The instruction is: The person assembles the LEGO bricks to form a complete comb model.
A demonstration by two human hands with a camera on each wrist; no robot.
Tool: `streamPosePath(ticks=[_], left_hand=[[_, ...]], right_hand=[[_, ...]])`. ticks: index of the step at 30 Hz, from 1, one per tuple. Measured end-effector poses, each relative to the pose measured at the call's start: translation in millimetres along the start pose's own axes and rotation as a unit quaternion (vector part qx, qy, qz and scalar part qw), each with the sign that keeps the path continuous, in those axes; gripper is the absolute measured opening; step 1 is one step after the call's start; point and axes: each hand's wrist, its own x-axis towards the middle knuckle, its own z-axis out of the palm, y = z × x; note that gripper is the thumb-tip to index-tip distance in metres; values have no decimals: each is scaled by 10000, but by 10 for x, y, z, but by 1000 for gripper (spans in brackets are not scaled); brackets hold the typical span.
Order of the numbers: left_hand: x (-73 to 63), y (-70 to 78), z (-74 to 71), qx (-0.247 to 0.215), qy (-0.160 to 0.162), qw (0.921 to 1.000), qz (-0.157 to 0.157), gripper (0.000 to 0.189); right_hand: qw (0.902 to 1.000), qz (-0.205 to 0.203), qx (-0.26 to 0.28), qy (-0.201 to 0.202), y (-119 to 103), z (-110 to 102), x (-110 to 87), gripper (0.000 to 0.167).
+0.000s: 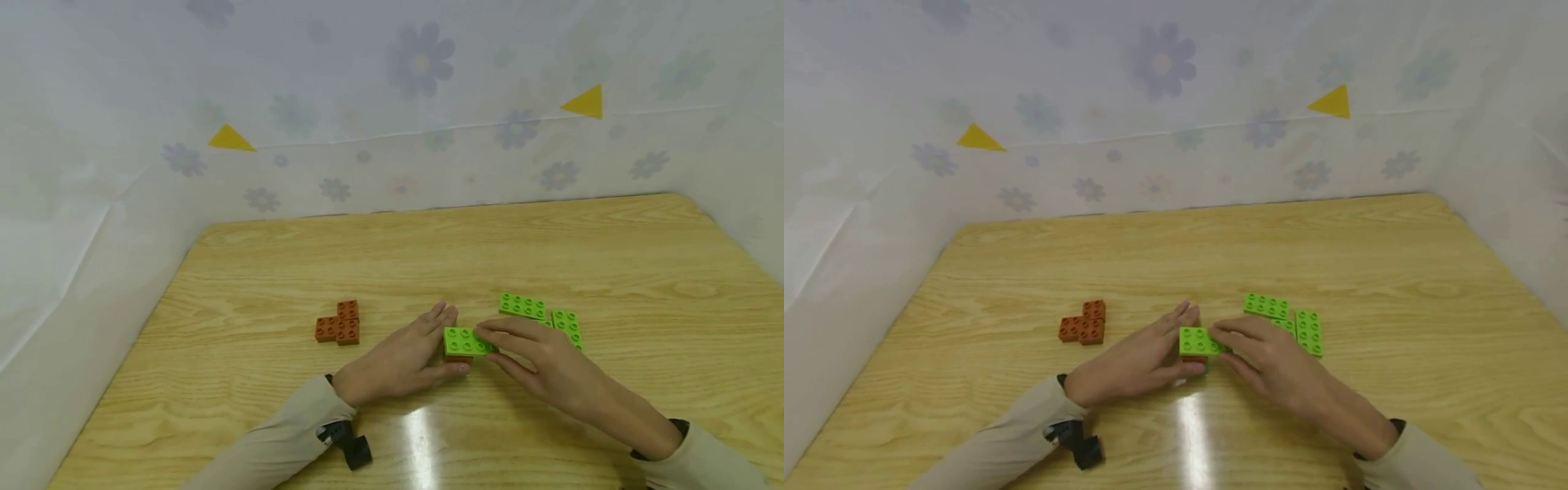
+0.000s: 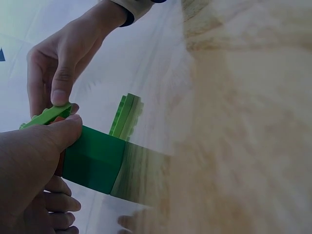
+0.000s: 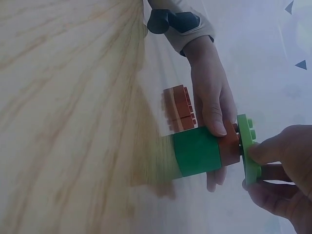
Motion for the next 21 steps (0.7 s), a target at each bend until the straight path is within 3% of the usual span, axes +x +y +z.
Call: streamPosePath(ticks=[6,21], left_hand=[[-6,-6,-1,-121,-40,9999,-58,86],[-15,6,-19,-118,-146,9998,-102,85]], right_hand=[[9992,-320,-244,-7,1,10,23,46],[9977,-408,-471,-264,-9,-27,25,50]])
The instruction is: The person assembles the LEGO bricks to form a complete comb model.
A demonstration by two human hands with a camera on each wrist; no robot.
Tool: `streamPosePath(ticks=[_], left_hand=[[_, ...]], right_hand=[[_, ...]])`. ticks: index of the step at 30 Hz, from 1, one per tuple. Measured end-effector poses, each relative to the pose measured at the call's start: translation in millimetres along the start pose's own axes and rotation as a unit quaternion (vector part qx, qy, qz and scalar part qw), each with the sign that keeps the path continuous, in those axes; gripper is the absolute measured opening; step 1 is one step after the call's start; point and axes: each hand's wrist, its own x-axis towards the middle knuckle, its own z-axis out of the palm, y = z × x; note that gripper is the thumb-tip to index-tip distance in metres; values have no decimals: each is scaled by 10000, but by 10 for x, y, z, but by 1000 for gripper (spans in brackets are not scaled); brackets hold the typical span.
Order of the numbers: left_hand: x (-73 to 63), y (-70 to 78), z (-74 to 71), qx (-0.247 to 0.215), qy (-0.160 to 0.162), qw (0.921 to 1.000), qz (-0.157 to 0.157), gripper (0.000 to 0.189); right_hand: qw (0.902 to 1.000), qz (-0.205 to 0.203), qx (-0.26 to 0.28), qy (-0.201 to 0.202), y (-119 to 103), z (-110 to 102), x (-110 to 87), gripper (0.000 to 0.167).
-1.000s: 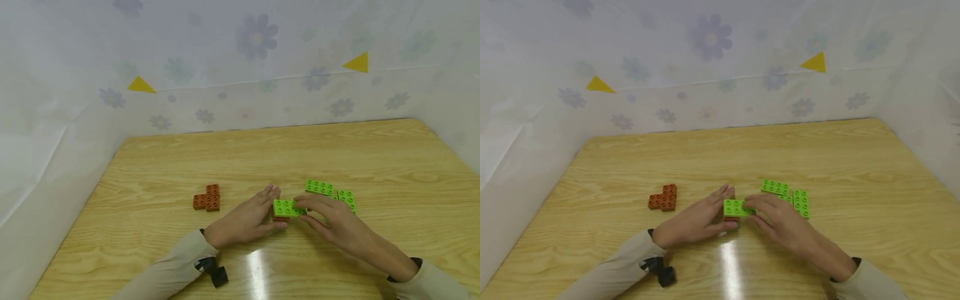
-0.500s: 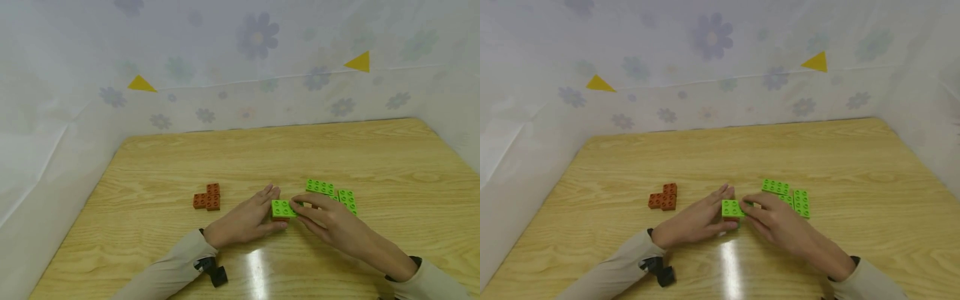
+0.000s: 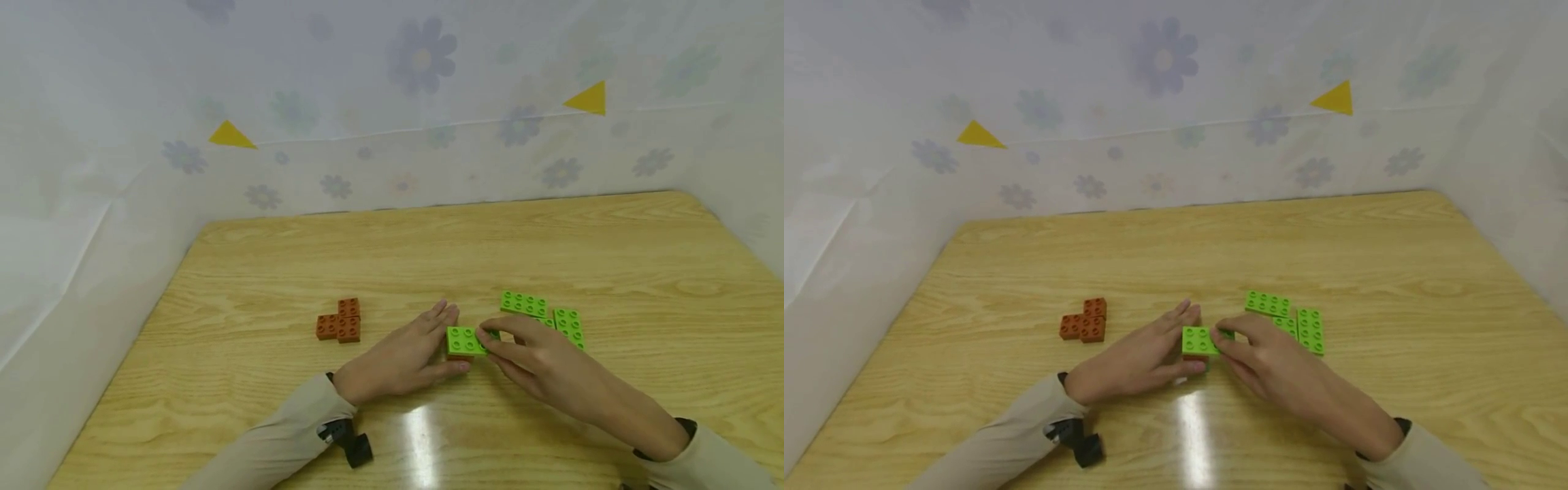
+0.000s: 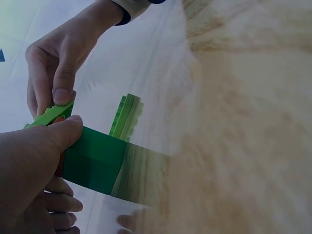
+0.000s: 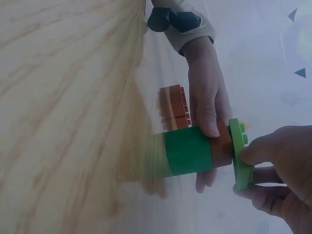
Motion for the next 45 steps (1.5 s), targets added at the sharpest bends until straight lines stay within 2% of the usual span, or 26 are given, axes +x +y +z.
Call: streamPosePath(ticks=[7,11,16,19,22,25,27,30,33,45], left_hand=[[2,1,2,-13,24,10000,21,85],[-19,4,-17,190,88,9998,65,86],[-106,42,-87,739,528,9954,312,83],[-168,74,-132,1086,1125,9840,849,75],[-220,103,-161,1509,1661,9620,1555,64],[-249,129,-175,1926,1873,9414,2042,55],[-265,138,-173,2097,1812,9354,2197,51],[-278,156,-174,2142,1696,9354,2247,48],[-280,163,-163,2029,1610,9402,2213,47],[-258,179,-142,1945,1582,9439,2149,42]], right_hand=[[9994,-332,-8,24,27,-4,29,48],[9994,-326,-72,-68,24,-2,36,50],[9994,-279,-150,-135,10,-6,35,51],[9995,-257,-160,-125,8,-9,30,51],[9996,-216,-151,-137,5,-11,26,51],[9996,-237,-126,-94,8,-2,23,50],[9995,-263,-131,-60,13,4,23,50],[9994,-309,-132,-24,21,9,26,50],[9995,-309,-117,10,22,17,21,50],[9998,-168,-77,34,27,1,13,51]])
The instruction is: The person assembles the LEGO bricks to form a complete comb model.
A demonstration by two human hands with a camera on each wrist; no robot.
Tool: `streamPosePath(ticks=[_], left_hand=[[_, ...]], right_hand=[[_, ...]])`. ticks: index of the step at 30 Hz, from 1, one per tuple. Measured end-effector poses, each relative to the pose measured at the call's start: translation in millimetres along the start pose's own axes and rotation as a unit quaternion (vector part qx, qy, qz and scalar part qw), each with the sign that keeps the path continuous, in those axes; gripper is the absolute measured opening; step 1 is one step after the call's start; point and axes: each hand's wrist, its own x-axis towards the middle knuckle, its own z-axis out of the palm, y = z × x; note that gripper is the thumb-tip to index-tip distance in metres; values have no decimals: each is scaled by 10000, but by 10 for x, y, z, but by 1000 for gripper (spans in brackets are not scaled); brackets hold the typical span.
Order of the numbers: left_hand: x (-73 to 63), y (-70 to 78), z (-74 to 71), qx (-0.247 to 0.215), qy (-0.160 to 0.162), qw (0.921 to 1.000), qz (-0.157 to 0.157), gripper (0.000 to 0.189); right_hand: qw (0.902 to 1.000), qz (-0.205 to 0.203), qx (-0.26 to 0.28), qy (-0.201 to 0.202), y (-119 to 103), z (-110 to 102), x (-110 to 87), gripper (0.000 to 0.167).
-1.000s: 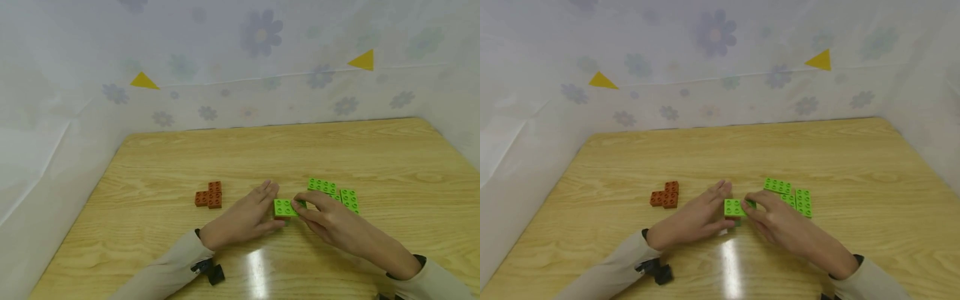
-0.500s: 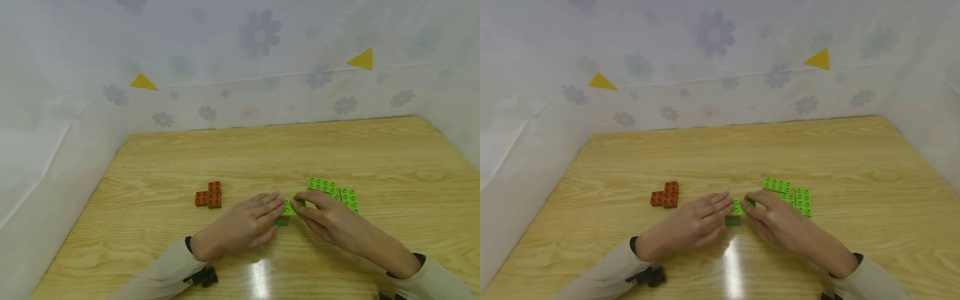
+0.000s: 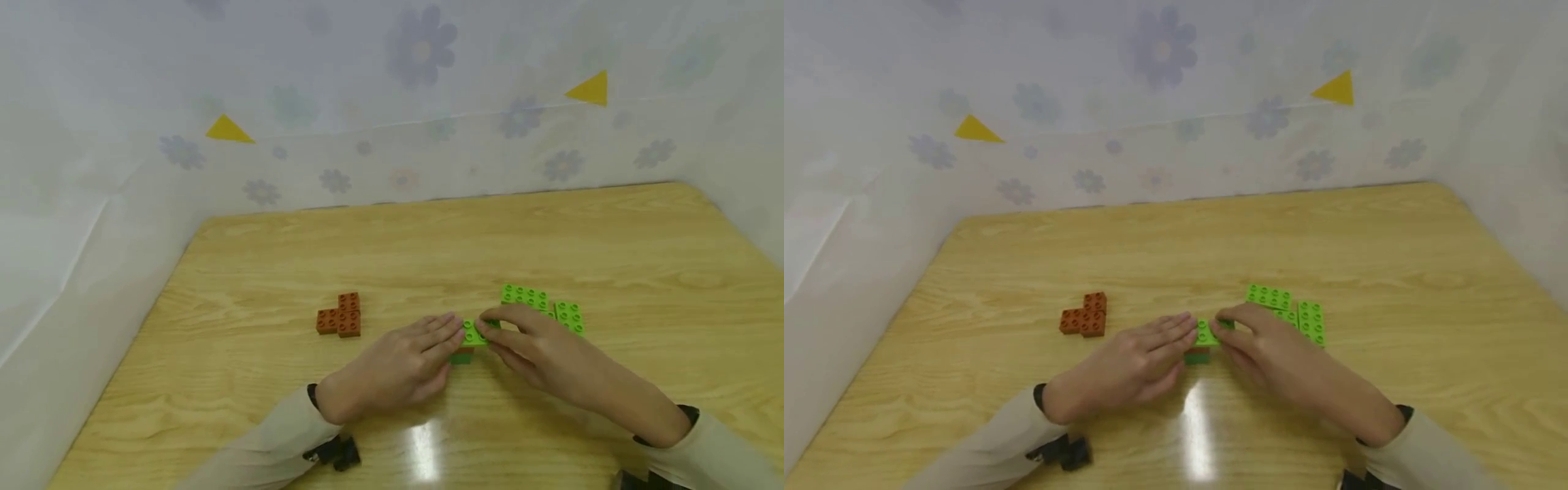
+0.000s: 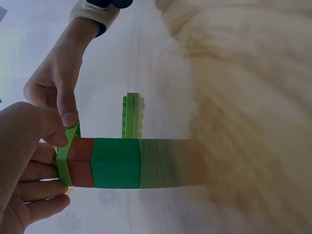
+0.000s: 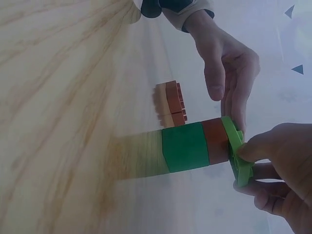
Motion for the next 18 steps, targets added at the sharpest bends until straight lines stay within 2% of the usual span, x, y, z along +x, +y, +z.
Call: streamPosePath(ticks=[7,11,18], left_hand=[[26,-13,13,-333,77,9994,-75,41],[27,-26,4,-361,111,9992,-113,41],[-9,-41,-8,-484,-5,9987,-144,41]], right_hand=[[9993,-52,161,322,40,21,-20,48],[9978,-110,373,541,60,77,-25,42],[9982,-49,373,461,63,109,-51,44]])
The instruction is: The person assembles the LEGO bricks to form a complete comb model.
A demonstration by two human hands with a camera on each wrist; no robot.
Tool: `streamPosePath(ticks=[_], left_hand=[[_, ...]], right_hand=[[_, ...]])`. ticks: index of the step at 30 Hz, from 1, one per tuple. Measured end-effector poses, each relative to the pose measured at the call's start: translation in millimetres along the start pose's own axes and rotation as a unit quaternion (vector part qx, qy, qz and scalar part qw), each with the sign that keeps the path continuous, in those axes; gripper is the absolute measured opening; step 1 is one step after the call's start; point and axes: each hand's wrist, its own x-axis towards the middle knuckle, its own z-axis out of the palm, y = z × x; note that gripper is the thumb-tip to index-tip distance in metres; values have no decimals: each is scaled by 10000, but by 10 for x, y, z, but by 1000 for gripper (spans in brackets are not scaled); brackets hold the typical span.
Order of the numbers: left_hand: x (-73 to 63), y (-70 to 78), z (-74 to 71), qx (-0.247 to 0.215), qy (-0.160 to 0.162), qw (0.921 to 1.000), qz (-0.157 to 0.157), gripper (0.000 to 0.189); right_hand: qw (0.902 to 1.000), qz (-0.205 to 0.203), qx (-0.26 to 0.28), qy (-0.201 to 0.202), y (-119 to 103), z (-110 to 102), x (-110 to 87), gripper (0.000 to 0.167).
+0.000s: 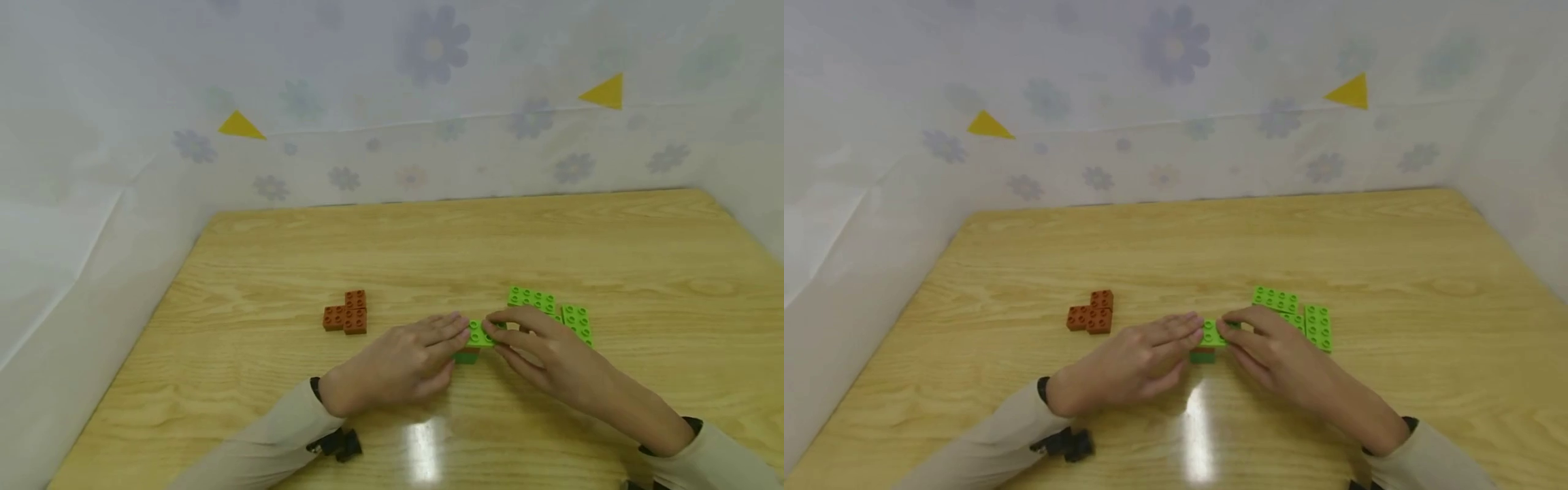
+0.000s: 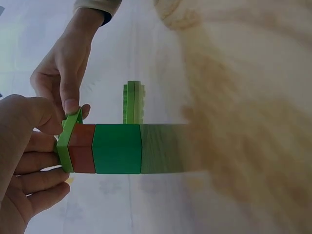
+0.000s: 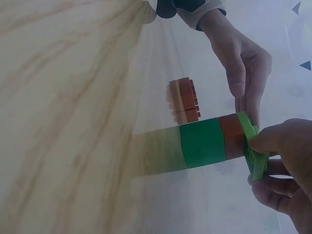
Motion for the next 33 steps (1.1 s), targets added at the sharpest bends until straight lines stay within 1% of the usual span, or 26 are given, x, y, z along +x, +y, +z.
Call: streamPosePath(ticks=[2,5,9,13,16,18,19,21,23,25,26,29,30,33], left_hand=[[-16,-8,3,-73,13,10000,2,42],[-50,-25,-9,-191,134,9997,-59,44],[-132,-102,-89,-168,236,9989,-373,44],[-289,-266,-207,168,132,9971,-728,40],[-467,-417,-287,375,-40,9937,-1056,40],[-599,-517,-335,351,-148,9897,-1382,42],[-665,-560,-365,320,-254,9862,-1603,43],[-798,-640,-426,174,-528,9766,-2076,48],[-915,-695,-494,52,-861,9639,-2519,53],[-1010,-728,-550,-57,-1141,9528,-2813,57],[-1045,-737,-568,-122,-1227,9493,-2892,58],[-1107,-745,-576,-187,-1282,9468,-2945,55],[-1120,-748,-566,-195,-1231,9482,-2920,53],[-1144,-756,-522,-249,-1148,9492,-2920,46]], right_hand=[[10000,19,-62,-44,-8,1,-15,45],[9999,49,-110,-26,-20,5,-27,45],[9998,40,-168,86,-21,20,-31,44],[9997,2,-177,149,-19,26,-22,43],[9998,14,-207,82,-30,18,-9,43],[9996,-21,-298,23,-41,12,3,44],[9994,-36,-350,-18,-50,8,10,44],[9987,-57,-492,-131,-73,0,21,46],[9974,-68,-667,-253,-103,-6,28,47],[9959,-112,-852,-300,-136,-6,33,49],[9949,-140,-949,-319,-149,-6,32,49],[9922,-239,-1188,-307,-173,2,32,49],[9914,-276,-1251,-281,-174,8,31,50],[9896,-326,-1375,-288,-174,17,27,50]])
